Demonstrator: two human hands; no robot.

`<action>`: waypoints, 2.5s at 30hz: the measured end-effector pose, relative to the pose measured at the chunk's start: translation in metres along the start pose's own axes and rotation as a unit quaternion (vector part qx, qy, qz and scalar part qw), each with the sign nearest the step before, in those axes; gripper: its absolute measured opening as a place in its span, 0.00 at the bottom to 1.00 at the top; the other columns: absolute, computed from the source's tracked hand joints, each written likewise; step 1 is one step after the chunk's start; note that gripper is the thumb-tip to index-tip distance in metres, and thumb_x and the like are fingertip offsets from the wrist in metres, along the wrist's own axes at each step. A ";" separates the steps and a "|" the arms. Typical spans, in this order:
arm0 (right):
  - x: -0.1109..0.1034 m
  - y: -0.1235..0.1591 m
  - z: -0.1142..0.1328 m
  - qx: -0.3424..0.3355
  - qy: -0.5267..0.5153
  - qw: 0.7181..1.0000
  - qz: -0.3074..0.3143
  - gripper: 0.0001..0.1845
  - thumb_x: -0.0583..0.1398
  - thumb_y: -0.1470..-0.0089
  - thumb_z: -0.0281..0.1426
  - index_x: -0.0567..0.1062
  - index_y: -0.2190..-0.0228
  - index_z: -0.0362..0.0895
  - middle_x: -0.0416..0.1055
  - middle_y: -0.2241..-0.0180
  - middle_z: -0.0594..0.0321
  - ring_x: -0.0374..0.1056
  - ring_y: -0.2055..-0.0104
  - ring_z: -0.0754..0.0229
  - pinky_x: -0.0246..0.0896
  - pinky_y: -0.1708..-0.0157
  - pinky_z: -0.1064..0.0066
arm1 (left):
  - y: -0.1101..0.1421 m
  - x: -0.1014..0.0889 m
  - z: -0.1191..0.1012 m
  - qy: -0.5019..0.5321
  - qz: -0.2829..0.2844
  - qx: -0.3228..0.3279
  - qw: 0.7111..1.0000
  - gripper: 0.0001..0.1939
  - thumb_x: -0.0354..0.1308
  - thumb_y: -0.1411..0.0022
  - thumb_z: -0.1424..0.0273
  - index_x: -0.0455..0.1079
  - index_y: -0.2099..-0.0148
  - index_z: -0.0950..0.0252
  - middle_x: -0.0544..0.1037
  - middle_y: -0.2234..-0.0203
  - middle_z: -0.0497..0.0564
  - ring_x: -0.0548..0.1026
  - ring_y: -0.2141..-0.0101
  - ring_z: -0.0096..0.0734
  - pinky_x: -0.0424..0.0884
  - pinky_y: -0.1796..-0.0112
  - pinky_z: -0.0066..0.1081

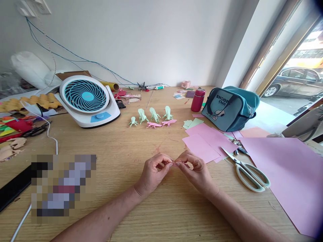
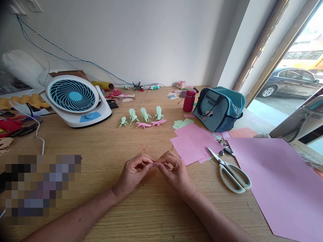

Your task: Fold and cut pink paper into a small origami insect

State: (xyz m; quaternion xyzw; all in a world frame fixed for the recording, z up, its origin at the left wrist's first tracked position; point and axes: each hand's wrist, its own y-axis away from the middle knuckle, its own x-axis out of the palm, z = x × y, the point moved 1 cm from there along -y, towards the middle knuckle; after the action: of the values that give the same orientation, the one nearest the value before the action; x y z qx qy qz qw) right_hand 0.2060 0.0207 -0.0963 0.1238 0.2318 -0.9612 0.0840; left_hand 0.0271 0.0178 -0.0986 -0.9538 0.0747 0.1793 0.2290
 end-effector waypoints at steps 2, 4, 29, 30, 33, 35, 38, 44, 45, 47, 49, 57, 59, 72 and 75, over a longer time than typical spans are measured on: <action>0.001 0.000 0.000 0.004 -0.008 1.000 0.005 0.09 0.63 0.41 0.37 0.78 0.71 0.47 0.70 0.72 0.62 0.65 0.69 0.59 0.60 0.69 0.68 | 0.000 0.000 0.000 -0.007 0.001 0.015 1.000 0.05 0.57 0.36 0.73 0.72 0.66 0.65 0.78 0.70 0.50 0.76 0.69 0.27 0.70 0.70 0.22; 0.001 -0.001 -0.001 0.006 -0.012 1.000 0.001 0.09 0.62 0.41 0.37 0.78 0.71 0.47 0.71 0.71 0.62 0.66 0.68 0.59 0.61 0.68 0.68 | -0.001 -0.001 -0.001 -0.011 0.001 0.022 1.000 0.06 0.55 0.36 0.74 0.70 0.67 0.65 0.77 0.71 0.49 0.75 0.69 0.27 0.71 0.69 0.23; 0.000 -0.001 -0.001 -0.024 0.005 1.000 -0.019 0.09 0.61 0.40 0.32 0.73 0.73 0.46 0.68 0.73 0.63 0.64 0.69 0.60 0.59 0.69 0.68 | 0.000 -0.001 -0.002 -0.030 -0.022 0.048 0.998 0.08 0.56 0.34 0.74 0.69 0.68 0.64 0.77 0.71 0.49 0.75 0.68 0.27 0.70 0.65 0.25; 0.000 -0.001 -0.002 -0.022 0.001 1.000 -0.021 0.09 0.61 0.40 0.32 0.73 0.73 0.46 0.68 0.72 0.63 0.64 0.69 0.60 0.59 0.68 0.68 | 0.000 -0.001 -0.001 -0.026 -0.022 0.043 0.998 0.08 0.56 0.34 0.73 0.70 0.68 0.64 0.77 0.71 0.49 0.75 0.68 0.27 0.70 0.65 0.25; -0.001 0.000 -0.006 -0.016 -0.007 0.999 -0.028 0.09 0.63 0.41 0.34 0.74 0.73 0.45 0.70 0.72 0.62 0.65 0.68 0.59 0.60 0.67 0.68 | 0.000 -0.002 0.002 -0.002 -0.020 0.015 1.000 0.07 0.57 0.35 0.72 0.71 0.67 0.65 0.79 0.69 0.50 0.77 0.67 0.28 0.71 0.65 0.25; -0.001 -0.001 -0.007 -0.013 -0.015 0.999 -0.033 0.10 0.63 0.42 0.34 0.75 0.74 0.45 0.71 0.72 0.62 0.66 0.68 0.59 0.61 0.67 0.67 | -0.001 -0.002 0.004 0.016 -0.021 -0.005 1.000 0.06 0.57 0.35 0.71 0.72 0.66 0.65 0.80 0.66 0.51 0.78 0.65 0.30 0.72 0.64 0.25; -0.001 -0.001 -0.009 -0.011 -0.028 0.999 -0.034 0.09 0.64 0.42 0.35 0.76 0.73 0.45 0.71 0.72 0.61 0.66 0.68 0.59 0.61 0.66 0.67 | -0.002 -0.002 0.006 0.031 -0.026 -0.017 0.999 0.07 0.57 0.35 0.71 0.72 0.66 0.66 0.80 0.66 0.52 0.77 0.64 0.30 0.73 0.64 0.26; -0.003 -0.001 -0.009 0.009 -0.045 0.999 -0.014 0.11 0.62 0.41 0.37 0.76 0.73 0.45 0.71 0.71 0.61 0.66 0.67 0.58 0.61 0.65 0.67 | -0.003 -0.002 0.005 0.034 -0.021 -0.010 0.999 0.08 0.58 0.36 0.70 0.71 0.68 0.66 0.77 0.71 0.50 0.75 0.68 0.28 0.70 0.66 0.25; -0.003 -0.002 -0.008 0.021 -0.051 0.998 -0.009 0.11 0.61 0.40 0.38 0.76 0.71 0.45 0.71 0.70 0.61 0.67 0.66 0.58 0.62 0.64 0.67 | -0.003 -0.003 0.005 0.034 -0.021 -0.013 0.999 0.08 0.58 0.36 0.70 0.71 0.68 0.66 0.77 0.71 0.50 0.74 0.68 0.28 0.70 0.66 0.25; -0.004 -0.002 -0.006 0.056 -0.075 0.996 -0.006 0.12 0.60 0.39 0.40 0.77 0.65 0.46 0.72 0.66 0.60 0.68 0.63 0.58 0.63 0.62 0.67 | -0.003 -0.003 0.005 0.044 -0.023 -0.029 0.998 0.09 0.59 0.36 0.69 0.71 0.69 0.66 0.76 0.73 0.49 0.73 0.70 0.27 0.69 0.67 0.25; -0.005 -0.002 -0.004 0.091 -0.103 0.991 -0.008 0.14 0.59 0.38 0.42 0.76 0.58 0.46 0.73 0.60 0.59 0.69 0.59 0.57 0.64 0.59 0.67 | -0.004 -0.003 0.007 0.070 -0.027 -0.055 0.996 0.10 0.59 0.37 0.68 0.71 0.69 0.67 0.75 0.74 0.49 0.72 0.72 0.26 0.69 0.68 0.25; 0.004 -0.002 -0.014 0.124 -0.156 0.980 0.014 0.16 0.61 0.41 0.42 0.74 0.56 0.46 0.72 0.65 0.62 0.67 0.69 0.62 0.64 0.66 0.69 | -0.009 -0.002 0.011 0.189 -0.051 -0.165 0.967 0.14 0.64 0.43 0.61 0.71 0.71 0.68 0.72 0.77 0.46 0.71 0.75 0.25 0.72 0.72 0.25; 0.005 -0.002 -0.016 0.120 -0.157 0.980 0.004 0.16 0.61 0.41 0.42 0.74 0.56 0.46 0.71 0.66 0.63 0.66 0.71 0.63 0.64 0.68 0.69 | -0.009 -0.001 0.011 0.206 -0.046 -0.184 0.960 0.15 0.64 0.43 0.61 0.70 0.72 0.68 0.71 0.78 0.46 0.69 0.76 0.23 0.72 0.74 0.24; 0.001 0.001 -0.013 0.040 -0.126 0.991 0.020 0.14 0.55 0.35 0.38 0.70 0.49 0.53 0.68 0.64 0.63 0.67 0.63 0.59 0.64 0.60 0.65 | -0.006 0.002 0.012 0.384 0.025 -0.282 0.879 0.16 0.69 0.46 0.63 0.67 0.63 0.66 0.71 0.77 0.44 0.65 0.80 0.19 0.70 0.82 0.19; -0.001 0.000 -0.012 0.016 -0.096 0.994 0.048 0.10 0.60 0.39 0.37 0.74 0.56 0.50 0.68 0.61 0.60 0.67 0.59 0.57 0.65 0.59 0.65 | -0.006 0.003 0.010 0.414 0.077 -0.305 0.854 0.16 0.70 0.47 0.64 0.68 0.64 0.66 0.70 0.78 0.43 0.63 0.81 0.17 0.69 0.83 0.18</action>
State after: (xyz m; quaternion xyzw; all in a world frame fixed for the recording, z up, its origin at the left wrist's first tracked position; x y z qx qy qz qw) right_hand 0.2089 0.0259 -0.1063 0.0432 0.2012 -0.9670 0.1504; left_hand 0.0282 0.0274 -0.1062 -0.9530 0.1776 -0.2012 -0.1404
